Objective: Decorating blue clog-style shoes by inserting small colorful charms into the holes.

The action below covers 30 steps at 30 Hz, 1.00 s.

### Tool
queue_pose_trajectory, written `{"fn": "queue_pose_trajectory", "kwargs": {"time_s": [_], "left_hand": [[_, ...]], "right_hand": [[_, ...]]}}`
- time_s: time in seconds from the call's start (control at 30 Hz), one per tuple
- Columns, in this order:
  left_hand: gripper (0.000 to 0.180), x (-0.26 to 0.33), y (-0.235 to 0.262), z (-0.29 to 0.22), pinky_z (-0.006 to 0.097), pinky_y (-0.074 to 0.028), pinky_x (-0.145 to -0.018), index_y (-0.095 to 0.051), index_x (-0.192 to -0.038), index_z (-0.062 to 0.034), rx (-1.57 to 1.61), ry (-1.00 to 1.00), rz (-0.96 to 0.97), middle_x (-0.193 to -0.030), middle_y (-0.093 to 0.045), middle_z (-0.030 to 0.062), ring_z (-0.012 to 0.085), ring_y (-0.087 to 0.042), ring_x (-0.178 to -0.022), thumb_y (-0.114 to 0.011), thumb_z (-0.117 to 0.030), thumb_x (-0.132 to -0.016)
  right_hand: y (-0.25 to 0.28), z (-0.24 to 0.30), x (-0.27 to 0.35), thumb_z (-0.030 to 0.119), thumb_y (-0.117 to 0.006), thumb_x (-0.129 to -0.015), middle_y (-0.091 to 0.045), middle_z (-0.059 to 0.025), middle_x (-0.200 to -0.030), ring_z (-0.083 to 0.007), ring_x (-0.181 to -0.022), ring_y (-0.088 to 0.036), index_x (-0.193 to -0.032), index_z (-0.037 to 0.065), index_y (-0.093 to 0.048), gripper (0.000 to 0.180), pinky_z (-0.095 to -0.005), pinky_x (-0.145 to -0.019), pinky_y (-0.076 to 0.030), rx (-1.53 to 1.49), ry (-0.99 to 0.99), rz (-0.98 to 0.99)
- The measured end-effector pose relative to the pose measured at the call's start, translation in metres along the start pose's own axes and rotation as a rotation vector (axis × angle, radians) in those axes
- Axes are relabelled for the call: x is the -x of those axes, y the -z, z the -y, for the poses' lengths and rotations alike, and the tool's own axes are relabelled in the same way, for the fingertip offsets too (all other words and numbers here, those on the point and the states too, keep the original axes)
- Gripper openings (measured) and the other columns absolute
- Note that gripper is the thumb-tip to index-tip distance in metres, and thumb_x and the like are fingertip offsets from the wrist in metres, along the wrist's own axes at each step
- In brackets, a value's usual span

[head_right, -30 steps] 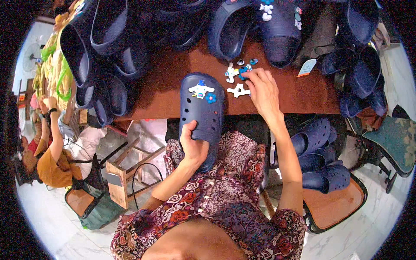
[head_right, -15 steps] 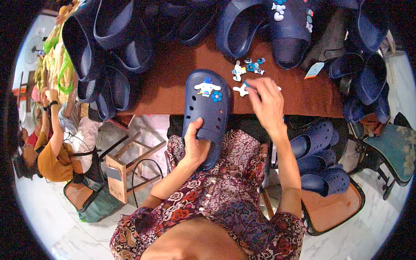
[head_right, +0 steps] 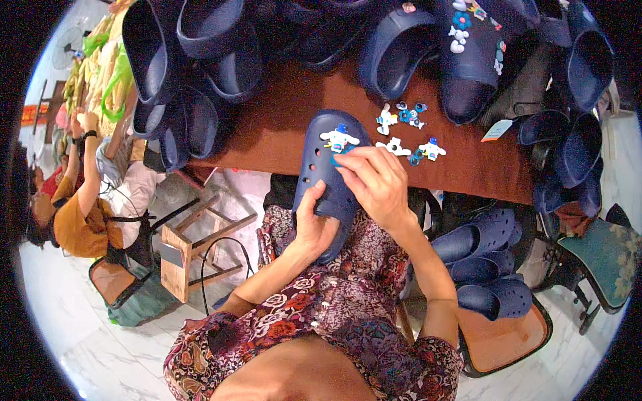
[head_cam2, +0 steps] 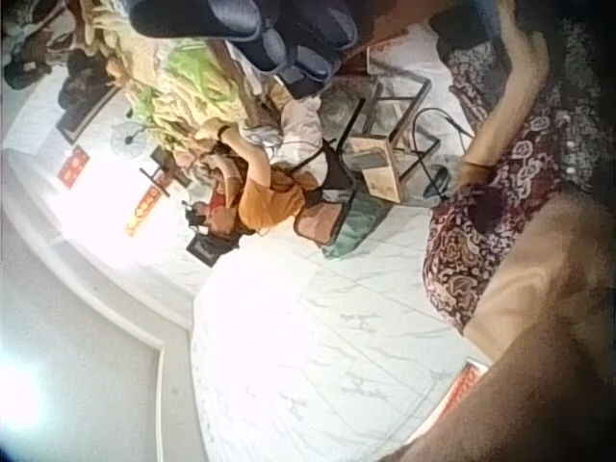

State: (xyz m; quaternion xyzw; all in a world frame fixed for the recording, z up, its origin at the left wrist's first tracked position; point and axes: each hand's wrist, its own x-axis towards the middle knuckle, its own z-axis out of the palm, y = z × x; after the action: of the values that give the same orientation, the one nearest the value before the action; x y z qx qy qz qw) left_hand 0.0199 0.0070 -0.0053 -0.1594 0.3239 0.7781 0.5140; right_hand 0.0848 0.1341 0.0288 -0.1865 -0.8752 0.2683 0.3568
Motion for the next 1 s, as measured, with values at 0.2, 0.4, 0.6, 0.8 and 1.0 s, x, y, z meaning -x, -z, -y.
{"fn": "queue_pose_trajectory", "kwargs": {"time_s": [0.2, 0.4, 0.6, 0.8, 1.0], "left_hand": [[0.045, 0.0, 0.002, -0.003, 0.039, -0.038, -0.105, -0.046, -0.13, -0.004, 0.096, -0.005, 0.125, -0.125, -0.056, 0.0082, 0.0206, -0.052, -0.117, -0.058, -0.018, -0.089], [0.045, -0.005, 0.005, -0.002, 0.041, -0.036, -0.106, -0.043, -0.132, -0.0049, 0.086, 0.02, 0.065, -0.127, -0.055, 0.0092, 0.0219, -0.051, -0.12, -0.055, -0.016, -0.09], [0.044, -0.001, -0.001, -0.003, 0.04, -0.036, -0.106, -0.043, -0.132, -0.0057, 0.008, 0.043, 0.052, -0.127, -0.054, 0.0074, 0.0206, -0.051, -0.119, -0.053, -0.014, -0.091], [0.046, 0.004, -0.003, 0.004, 0.041, -0.035, -0.107, -0.04, -0.134, -0.0044, -0.085, -0.058, 0.105, -0.13, -0.05, 0.0081, 0.0207, -0.049, -0.121, -0.052, -0.011, -0.09], [0.043, 0.018, -0.002, 0.013, 0.037, -0.043, -0.096, -0.041, -0.132, -0.0056, -0.322, -0.104, 0.066, -0.122, -0.052, 0.0091, 0.0188, -0.052, -0.111, -0.053, -0.01, -0.091]], "right_hand": [[-0.017, -0.011, -0.022, 0.012, -0.066, -0.072, -0.063, -0.0031, -0.091, -0.0214, -0.082, -0.061, -0.095, 0.009, -0.069, 0.023, -0.0344, -0.071, -0.047, 0.08, 0.256, 0.132], [-0.013, -0.009, -0.03, 0.015, -0.067, -0.073, -0.063, -0.0042, -0.094, -0.0229, -0.09, -0.059, -0.096, 0.009, -0.069, 0.024, -0.0356, -0.075, -0.047, 0.128, 0.275, 0.222], [-0.012, -0.007, -0.033, 0.012, -0.071, -0.073, -0.063, -0.0041, -0.092, -0.024, -0.091, -0.055, -0.088, 0.009, -0.072, 0.016, -0.0369, -0.08, -0.047, -0.01, 0.092, 0.222], [0.003, 0.0, -0.049, 0.011, -0.071, -0.073, -0.063, -0.005, -0.087, -0.0258, -0.086, -0.056, -0.084, 0.008, -0.071, 0.011, -0.0375, -0.077, -0.047, -0.087, -0.015, 0.403], [0.024, 0.01, -0.054, 0.012, -0.072, -0.073, -0.066, -0.0066, -0.081, -0.0238, -0.08, -0.06, -0.082, 0.006, -0.068, 0.011, -0.0368, -0.074, -0.046, -0.107, -0.156, 0.487]]}}
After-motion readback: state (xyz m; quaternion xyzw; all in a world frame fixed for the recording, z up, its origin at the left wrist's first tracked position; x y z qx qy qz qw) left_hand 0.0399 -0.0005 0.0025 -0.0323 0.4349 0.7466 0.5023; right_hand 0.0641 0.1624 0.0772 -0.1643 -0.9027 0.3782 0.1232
